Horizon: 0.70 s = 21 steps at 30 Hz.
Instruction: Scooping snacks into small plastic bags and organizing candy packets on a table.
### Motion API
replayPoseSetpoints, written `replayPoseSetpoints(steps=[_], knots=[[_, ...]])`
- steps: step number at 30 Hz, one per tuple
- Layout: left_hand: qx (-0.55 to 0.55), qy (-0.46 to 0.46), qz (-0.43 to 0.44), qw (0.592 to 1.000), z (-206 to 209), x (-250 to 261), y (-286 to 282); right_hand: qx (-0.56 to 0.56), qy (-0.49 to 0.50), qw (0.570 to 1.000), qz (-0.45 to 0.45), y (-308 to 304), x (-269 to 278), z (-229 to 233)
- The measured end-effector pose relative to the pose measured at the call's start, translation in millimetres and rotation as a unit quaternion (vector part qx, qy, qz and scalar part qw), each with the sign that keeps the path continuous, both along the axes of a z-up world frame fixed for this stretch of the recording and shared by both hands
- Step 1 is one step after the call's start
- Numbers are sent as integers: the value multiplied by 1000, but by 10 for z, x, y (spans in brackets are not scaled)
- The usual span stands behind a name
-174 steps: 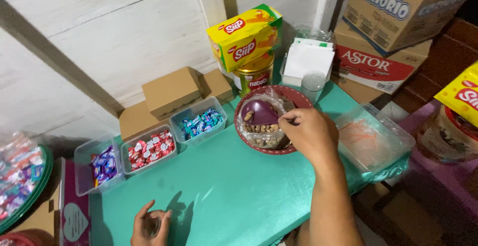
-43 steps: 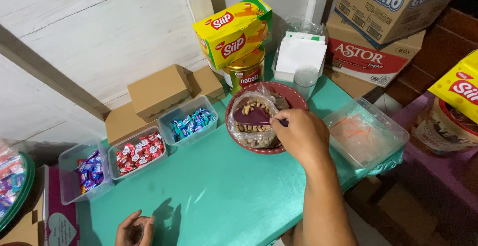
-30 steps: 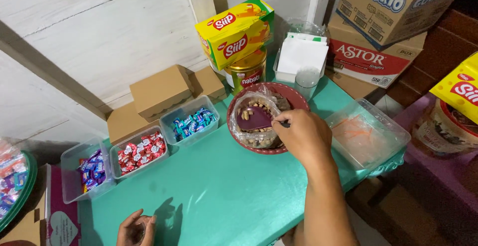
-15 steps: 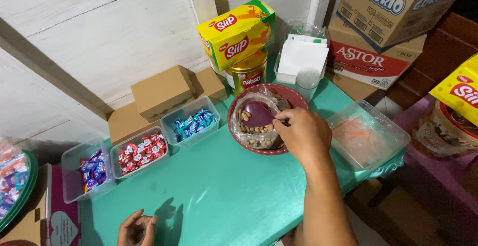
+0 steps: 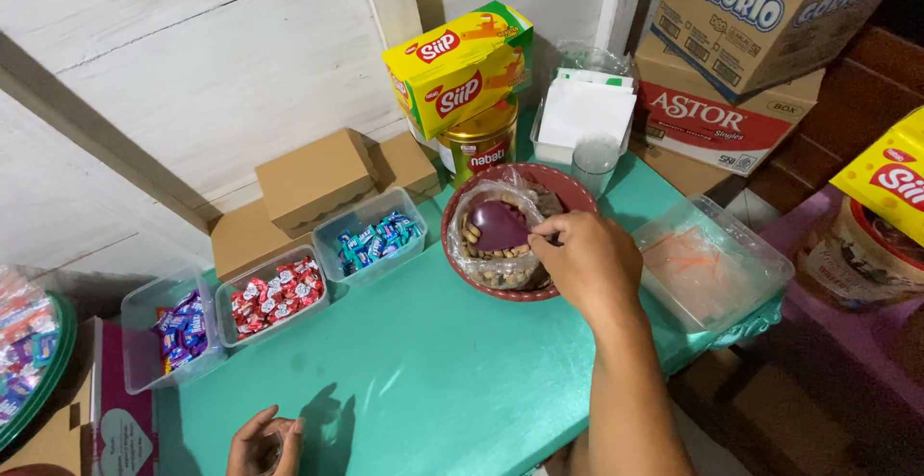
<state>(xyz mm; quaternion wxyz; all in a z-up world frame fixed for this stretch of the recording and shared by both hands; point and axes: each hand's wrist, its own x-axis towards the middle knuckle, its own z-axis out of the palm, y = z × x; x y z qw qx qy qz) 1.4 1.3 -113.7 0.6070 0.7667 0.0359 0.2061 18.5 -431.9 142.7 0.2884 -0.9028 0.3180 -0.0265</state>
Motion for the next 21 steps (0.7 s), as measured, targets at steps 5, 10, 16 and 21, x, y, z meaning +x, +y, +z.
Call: replayPoseSetpoints(steps=[5, 10, 16, 21], knots=[[-12, -31, -8, 999, -4, -2, -19, 12, 18, 1000, 3, 11, 16, 5], [0, -58, -38, 998, -305, 104, 173, 51, 39, 998, 2, 56, -39, 190], [9, -16, -6, 1000, 23, 1, -20, 51, 27, 998, -11, 58, -65, 231], [-6, -31, -14, 999, -40, 16, -29, 35, 27, 999, -9, 99, -104, 345]])
